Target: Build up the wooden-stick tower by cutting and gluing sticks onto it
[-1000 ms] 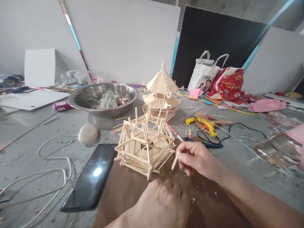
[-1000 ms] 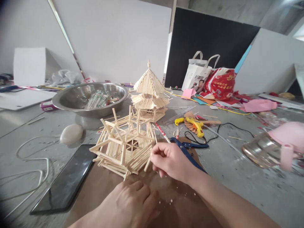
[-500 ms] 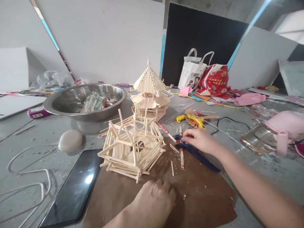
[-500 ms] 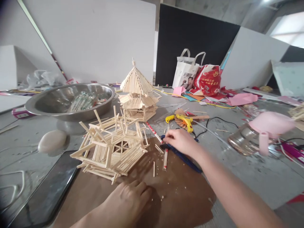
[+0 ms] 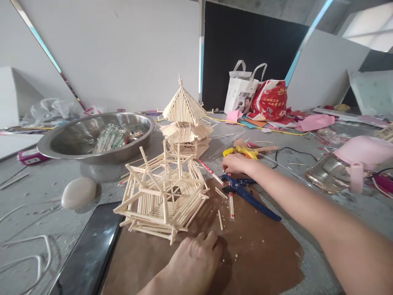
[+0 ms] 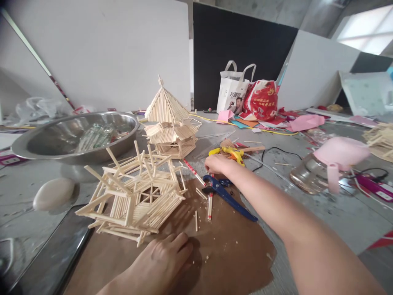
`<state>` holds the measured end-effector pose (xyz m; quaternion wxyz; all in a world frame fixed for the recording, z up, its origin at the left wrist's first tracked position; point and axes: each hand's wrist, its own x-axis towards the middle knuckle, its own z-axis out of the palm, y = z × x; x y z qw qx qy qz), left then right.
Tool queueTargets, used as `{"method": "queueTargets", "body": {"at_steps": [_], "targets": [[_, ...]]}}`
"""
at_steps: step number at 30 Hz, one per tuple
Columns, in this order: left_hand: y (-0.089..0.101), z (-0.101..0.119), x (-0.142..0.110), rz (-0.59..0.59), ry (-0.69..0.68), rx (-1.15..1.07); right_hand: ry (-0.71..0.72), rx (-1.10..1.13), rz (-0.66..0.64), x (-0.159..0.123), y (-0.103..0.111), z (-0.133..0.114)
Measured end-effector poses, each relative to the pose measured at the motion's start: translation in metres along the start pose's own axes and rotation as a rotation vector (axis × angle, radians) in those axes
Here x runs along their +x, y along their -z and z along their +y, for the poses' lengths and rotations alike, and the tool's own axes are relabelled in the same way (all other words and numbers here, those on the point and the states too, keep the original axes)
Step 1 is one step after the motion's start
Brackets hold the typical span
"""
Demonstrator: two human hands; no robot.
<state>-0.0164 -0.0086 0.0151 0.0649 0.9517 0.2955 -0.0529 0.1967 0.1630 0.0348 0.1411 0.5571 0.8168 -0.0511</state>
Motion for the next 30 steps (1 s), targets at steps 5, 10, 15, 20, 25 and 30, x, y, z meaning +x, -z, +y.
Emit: {"method": "queueTargets", "body": {"at_steps": [5, 10, 15, 20, 25, 30], "targets": [[0.0, -0.001, 0.0, -0.012, -0.016, 0.012, 0.013, -0.069, -0.086, 0.008, 0.007, -0.006], [0.0, -0.002, 0.001, -0.007, -0.014, -0.009, 0.022, -0.098, -0.089, 0.004, 0.01, -0.012], [0.0, -0.002, 0.002, -0.041, -0.005, -0.02, 0.031, -0.052, -0.068, 0.0, 0.014, -0.011], [0.003, -0.002, 0.002, -0.044, -0.016, -0.017, 0.109, 0.028, -0.098, -0.01, 0.026, -0.026], [-0.001, -0.002, 0.002, -0.016, -0.012, -0.02, 0.113, -0.008, -0.195, -0.015, 0.033, -0.059], [-0.006, -0.002, 0.001, 0.01, -0.001, -0.015, 0.058, -0.061, -0.262, -0.008, 0.031, -0.079]]}}
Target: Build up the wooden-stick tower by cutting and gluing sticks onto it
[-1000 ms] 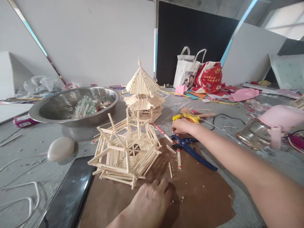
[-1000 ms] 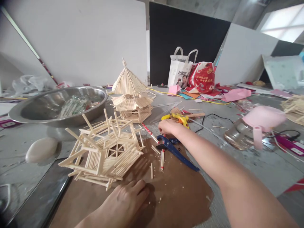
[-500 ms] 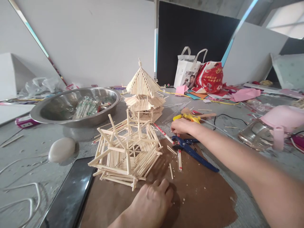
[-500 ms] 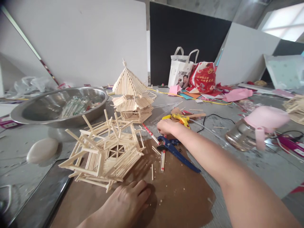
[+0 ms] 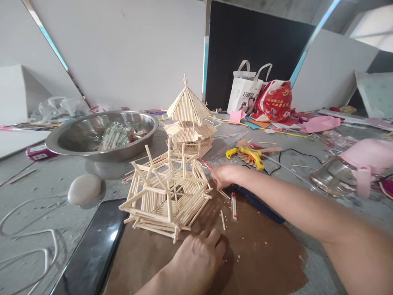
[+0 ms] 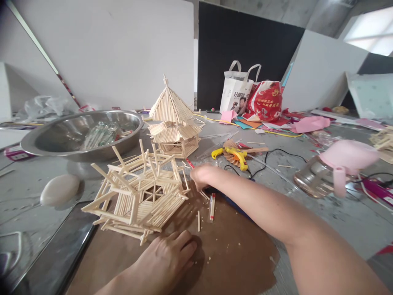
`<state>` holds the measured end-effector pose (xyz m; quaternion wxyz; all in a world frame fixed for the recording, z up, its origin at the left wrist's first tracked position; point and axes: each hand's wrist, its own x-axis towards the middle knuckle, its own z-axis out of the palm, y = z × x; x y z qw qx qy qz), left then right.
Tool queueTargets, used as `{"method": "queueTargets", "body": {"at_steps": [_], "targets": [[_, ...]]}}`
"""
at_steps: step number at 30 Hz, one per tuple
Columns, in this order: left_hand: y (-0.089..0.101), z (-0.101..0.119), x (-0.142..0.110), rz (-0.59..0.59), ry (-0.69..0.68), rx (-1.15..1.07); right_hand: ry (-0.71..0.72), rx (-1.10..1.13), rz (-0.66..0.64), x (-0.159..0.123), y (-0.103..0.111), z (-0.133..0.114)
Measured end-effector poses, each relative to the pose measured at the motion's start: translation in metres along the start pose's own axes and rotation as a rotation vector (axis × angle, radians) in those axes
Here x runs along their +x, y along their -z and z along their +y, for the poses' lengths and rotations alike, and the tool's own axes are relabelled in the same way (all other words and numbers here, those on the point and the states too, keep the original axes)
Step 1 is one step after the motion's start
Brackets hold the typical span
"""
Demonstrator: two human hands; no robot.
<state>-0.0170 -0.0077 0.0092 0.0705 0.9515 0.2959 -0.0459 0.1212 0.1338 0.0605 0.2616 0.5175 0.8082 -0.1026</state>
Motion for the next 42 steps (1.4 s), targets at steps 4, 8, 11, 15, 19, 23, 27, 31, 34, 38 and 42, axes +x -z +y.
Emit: {"method": "queueTargets", "body": {"at_steps": [4, 8, 11, 15, 19, 23, 27, 31, 34, 38, 42], "targets": [[0.003, 0.001, 0.0, -0.016, -0.008, 0.013, 0.0, 0.025, -0.032, 0.0, -0.002, -0.006], [0.005, 0.001, 0.0, -0.013, -0.009, 0.008, 0.008, 0.096, -0.001, -0.004, -0.005, -0.007], [0.006, 0.002, -0.001, 0.003, 0.002, -0.009, 0.025, 0.167, 0.094, -0.008, -0.008, 0.0], [0.008, 0.002, -0.003, 0.034, 0.009, -0.033, 0.087, 0.304, 0.235, -0.017, -0.012, 0.016], [0.008, 0.004, -0.006, 0.09, 0.019, -0.021, 0.069, 0.469, 0.449, -0.034, -0.02, 0.022], [0.005, 0.008, -0.008, 0.245, -0.033, 0.039, 0.193, 1.222, 0.608, -0.058, -0.026, 0.013], [0.012, 0.012, -0.012, 0.478, -0.096, 0.093, 0.328, 1.777, 0.424, -0.073, -0.019, -0.009], [0.034, 0.014, -0.02, 0.524, -0.095, 0.114, 0.268, 1.907, 0.197, -0.067, -0.007, -0.029], [0.05, 0.012, -0.025, 0.545, -0.073, 0.106, 0.191, 1.908, 0.191, -0.057, -0.001, -0.037], [0.06, 0.005, -0.028, 0.492, -0.023, 0.122, 0.11, 1.907, 0.233, -0.051, 0.0, -0.043], [0.061, 0.002, -0.029, 0.467, 0.03, 0.168, 0.073, 1.902, 0.248, -0.051, 0.0, -0.048]]}}
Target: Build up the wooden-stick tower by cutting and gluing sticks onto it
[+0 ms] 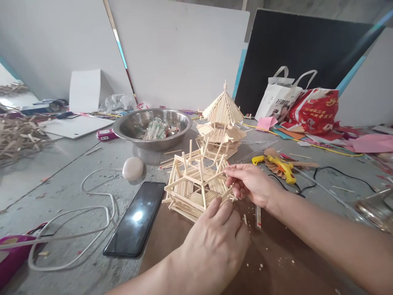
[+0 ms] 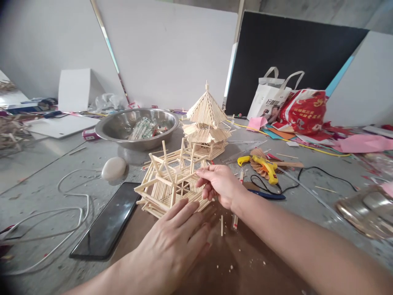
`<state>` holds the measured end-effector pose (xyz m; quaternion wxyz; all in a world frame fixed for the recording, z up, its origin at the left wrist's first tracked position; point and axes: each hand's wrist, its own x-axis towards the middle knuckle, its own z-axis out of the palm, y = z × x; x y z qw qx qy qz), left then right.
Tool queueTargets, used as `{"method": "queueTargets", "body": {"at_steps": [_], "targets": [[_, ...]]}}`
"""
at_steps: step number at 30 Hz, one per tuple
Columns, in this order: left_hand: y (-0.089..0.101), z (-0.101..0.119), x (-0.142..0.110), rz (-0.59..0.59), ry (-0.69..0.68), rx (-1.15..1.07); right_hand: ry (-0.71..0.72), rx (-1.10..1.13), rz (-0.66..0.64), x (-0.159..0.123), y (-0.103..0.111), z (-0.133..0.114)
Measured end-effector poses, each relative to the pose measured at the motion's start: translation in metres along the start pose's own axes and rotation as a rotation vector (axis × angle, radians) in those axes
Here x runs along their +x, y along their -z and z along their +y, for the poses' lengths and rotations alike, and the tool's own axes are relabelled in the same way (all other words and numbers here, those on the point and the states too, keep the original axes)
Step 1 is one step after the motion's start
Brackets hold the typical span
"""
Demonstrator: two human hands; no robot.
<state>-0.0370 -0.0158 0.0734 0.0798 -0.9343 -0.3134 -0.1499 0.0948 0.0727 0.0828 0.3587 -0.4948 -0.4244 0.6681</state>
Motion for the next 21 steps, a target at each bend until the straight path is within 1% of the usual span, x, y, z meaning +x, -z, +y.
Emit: {"method": "queueTargets", "body": {"at_steps": [5, 9, 16, 21], "targets": [[0.005, 0.0061, -0.0029, -0.011, 0.117, 0.048, -0.031, -0.03, -0.012, -0.0033, -0.0025, -0.0004], [0.0056, 0.0089, -0.0036, -0.036, 0.182, 0.109, -0.045, -0.004, -0.022, -0.0038, -0.0043, 0.0002], [0.0014, 0.0071, -0.0023, -0.052, 0.193, 0.151, -0.031, -0.012, 0.017, -0.0013, -0.0063, 0.0033], [0.0027, 0.0061, -0.0027, -0.069, 0.239, 0.181, -0.031, -0.04, 0.014, -0.0005, -0.0068, 0.0046]]}}
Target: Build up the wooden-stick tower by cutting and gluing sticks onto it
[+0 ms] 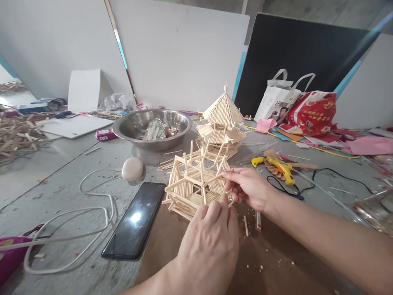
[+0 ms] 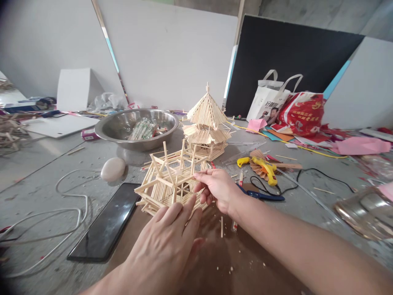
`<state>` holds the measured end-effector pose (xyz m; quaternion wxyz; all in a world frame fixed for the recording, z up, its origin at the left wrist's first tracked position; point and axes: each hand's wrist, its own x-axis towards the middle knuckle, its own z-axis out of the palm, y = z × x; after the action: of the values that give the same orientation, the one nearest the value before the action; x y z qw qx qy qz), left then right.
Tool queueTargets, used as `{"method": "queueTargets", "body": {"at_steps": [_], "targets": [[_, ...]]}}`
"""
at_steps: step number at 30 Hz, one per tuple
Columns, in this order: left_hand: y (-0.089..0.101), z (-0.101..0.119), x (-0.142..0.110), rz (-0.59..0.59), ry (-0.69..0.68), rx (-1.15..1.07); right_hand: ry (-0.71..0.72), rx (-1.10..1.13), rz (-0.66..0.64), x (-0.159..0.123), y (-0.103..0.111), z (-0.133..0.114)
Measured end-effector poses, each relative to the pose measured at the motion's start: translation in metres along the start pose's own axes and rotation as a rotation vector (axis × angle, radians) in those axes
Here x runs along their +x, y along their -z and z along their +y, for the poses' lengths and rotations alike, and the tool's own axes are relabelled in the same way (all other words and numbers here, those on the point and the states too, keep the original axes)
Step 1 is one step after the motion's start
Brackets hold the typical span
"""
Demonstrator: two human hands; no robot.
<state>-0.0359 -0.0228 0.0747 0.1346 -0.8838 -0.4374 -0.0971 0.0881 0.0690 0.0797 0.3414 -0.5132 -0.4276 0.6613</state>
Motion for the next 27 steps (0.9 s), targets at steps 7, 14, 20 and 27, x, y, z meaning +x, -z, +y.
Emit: {"method": "queueTargets", "body": {"at_steps": [7, 14, 20, 27], "targets": [[0.002, -0.0029, 0.0019, -0.058, 0.053, -0.024, 0.0, -0.072, 0.003, 0.0004, -0.0016, -0.0006], [-0.0004, -0.005, 0.003, -0.019, 0.072, 0.041, 0.033, -0.093, -0.004, 0.0034, -0.0005, 0.0022], [-0.0029, -0.0056, 0.0023, 0.021, 0.085, 0.033, 0.023, -0.135, 0.014, 0.0052, -0.0002, -0.0008], [-0.0026, -0.0072, 0.0028, 0.011, 0.097, 0.05, 0.015, -0.156, 0.024, 0.0069, -0.0016, -0.0017]]}}
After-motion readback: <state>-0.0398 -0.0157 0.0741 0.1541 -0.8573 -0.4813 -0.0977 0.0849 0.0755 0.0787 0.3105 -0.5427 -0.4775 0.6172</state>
